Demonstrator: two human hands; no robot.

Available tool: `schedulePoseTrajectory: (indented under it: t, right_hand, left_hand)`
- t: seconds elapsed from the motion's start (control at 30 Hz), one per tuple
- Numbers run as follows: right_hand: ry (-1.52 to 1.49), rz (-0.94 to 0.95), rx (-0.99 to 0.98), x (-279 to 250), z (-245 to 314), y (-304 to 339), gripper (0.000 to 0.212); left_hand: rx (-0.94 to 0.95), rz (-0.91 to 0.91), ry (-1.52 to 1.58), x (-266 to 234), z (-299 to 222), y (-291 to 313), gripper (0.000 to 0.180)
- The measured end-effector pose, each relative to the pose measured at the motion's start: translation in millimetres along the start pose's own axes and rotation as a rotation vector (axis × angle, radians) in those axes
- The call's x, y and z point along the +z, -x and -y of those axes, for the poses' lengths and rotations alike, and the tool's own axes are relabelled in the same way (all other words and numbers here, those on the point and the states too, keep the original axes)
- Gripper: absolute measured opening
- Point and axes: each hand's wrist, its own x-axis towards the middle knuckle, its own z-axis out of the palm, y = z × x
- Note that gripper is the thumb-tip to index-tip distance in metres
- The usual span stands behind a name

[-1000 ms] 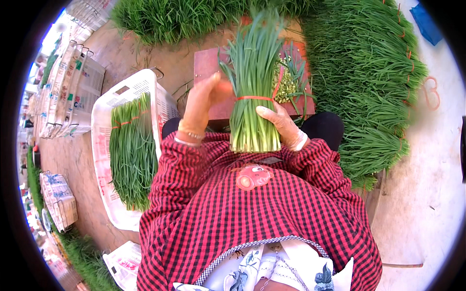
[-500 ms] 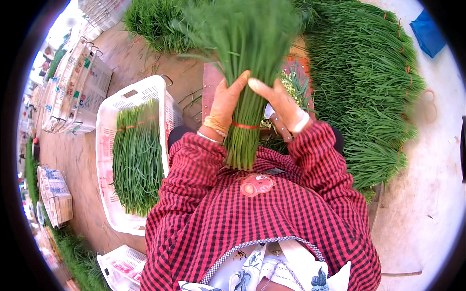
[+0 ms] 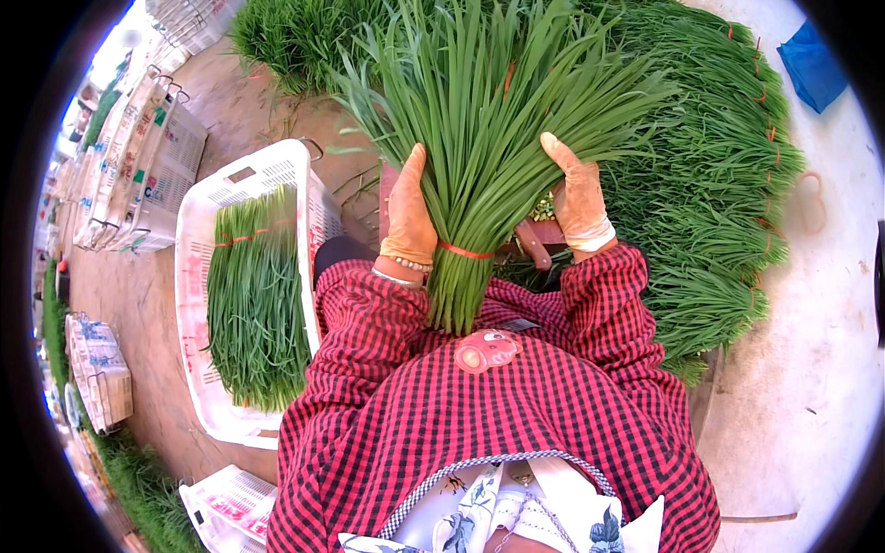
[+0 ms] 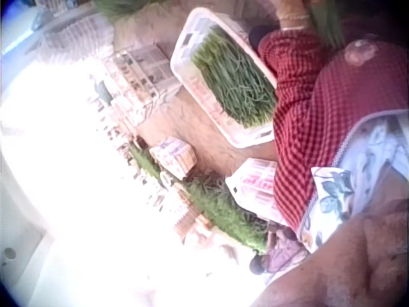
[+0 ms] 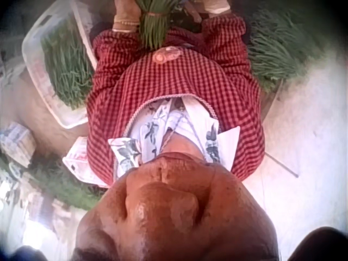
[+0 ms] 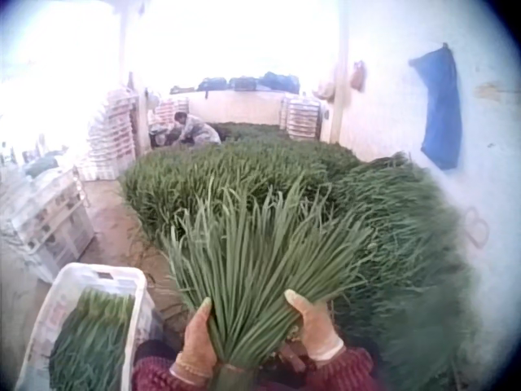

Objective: The person trims the root ends of bundles of chives using a knife, removes loose leaves by hand, and places the finished bundles into a plastic crate.

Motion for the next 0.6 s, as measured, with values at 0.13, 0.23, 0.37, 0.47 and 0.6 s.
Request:
schedulePoseTrajectory:
  t: [0.13, 0.23, 0.37, 0.47, 0.6]
  right_hand:
    - [0.166, 0.095, 0.137, -10.6, 9.0, -0.1, 0.057]
    - [0.647, 0.177, 0.110, -3.0, 25.4, 7.5, 0.052]
    - [0.946, 0.156, -0.110, 19.7, 40.4, 31.9, 0.032]
    - [1.092, 0.240, -0.778, 54.6, 34.2, 37.7, 0.016]
    - [1.293, 0.340, -0.966, 45.7, 23.2, 24.5, 0.008]
  left_hand:
    - [0.068, -0.020, -0.075, 4.6, -2.2, 1.8, 0.038]
    - [0.168, -0.111, -0.198, 16.3, -10.5, 11.5, 0.038]
    - [0.261, -0.098, -0.290, 19.2, -10.7, 13.4, 0.040]
    - [0.304, -0.021, -0.297, 21.8, -8.5, 17.6, 0.039]
    - [0.111, 0.105, -0.100, 21.3, -11.7, 22.2, 0.039]
